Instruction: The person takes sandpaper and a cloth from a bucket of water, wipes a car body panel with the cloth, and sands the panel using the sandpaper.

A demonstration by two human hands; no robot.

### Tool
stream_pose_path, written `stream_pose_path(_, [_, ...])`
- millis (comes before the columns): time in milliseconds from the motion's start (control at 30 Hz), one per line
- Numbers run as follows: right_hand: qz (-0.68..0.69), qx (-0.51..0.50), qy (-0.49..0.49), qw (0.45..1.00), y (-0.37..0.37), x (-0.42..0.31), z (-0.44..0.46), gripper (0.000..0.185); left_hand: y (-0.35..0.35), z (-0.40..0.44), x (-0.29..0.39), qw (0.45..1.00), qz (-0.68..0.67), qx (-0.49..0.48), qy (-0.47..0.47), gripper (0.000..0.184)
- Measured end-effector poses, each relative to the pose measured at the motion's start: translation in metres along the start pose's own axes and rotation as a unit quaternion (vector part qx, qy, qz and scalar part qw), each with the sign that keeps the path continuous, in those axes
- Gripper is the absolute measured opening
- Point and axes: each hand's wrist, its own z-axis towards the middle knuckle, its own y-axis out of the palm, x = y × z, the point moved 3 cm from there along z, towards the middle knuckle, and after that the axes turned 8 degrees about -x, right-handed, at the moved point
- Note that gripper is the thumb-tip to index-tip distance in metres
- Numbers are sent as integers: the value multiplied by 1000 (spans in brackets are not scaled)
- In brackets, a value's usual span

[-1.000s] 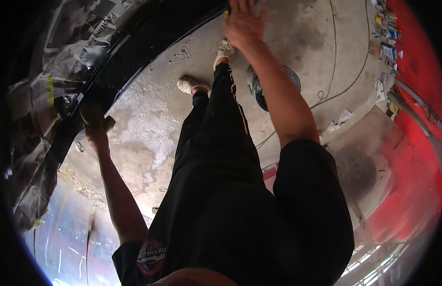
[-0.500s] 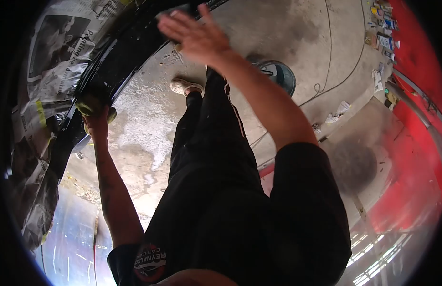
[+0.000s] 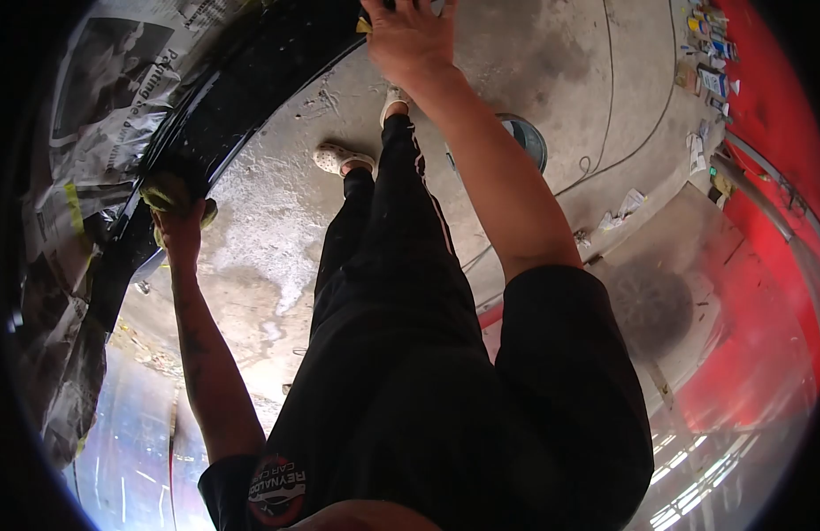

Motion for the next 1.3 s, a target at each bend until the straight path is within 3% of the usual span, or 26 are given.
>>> stream_pose_path(300, [-15,-88,-33,995,-7,-10,-16,70,-1,-3,7,1000,19,7,-5,96])
stream_pose_path(400, [-7,-28,-27,999,-7,-1,-6,70,-2,-4,7,1000,9,15,0,97])
stream_pose_path(500, [-12,-33,-21,999,-9,-6,-9,69,2,-3,0,1000,11,25,10,99])
stream_pose_path(700, [36,-41,-44,998,-1,-8,-24,69,-1,-3,0,993,-13,112,45,79])
stream_pose_path(733, [-5,7,-46,999,8,-12,-24,71,-1,-3,1,990,-23,135,45,65])
stream_pose_path(767, [-13,-2,-64,998,19,-22,-26,73,5,1,-17,975,-15,218,41,46])
stream_pose_path(833, [-32,-23,-97,995,35,-47,-34,76,-19,-9,9,979,-47,199,-18,30])
stream_pose_path(900, [26,-17,-176,984,47,-93,-47,72,-29,-15,26,971,-101,215,29,21])
stream_pose_path(1000, [-61,-76,-280,955,65,-174,-64,65,-45,-18,87,970,-119,201,72,20])
stream_pose_path(1067, [-86,-122,-398,905,68,-211,-76,68,-44,-18,120,936,-155,243,203,25])
stream_pose_path(1167, [-114,-185,-410,886,63,-198,-61,69,-45,-21,128,943,-161,217,197,27])
stream_pose_path(1233, [-214,-120,-371,895,38,-154,-49,73,-43,-30,100,937,-177,244,178,27])
stream_pose_path(1300, [-214,-130,-362,898,24,-121,-45,87,-43,-48,61,948,-175,234,127,25])
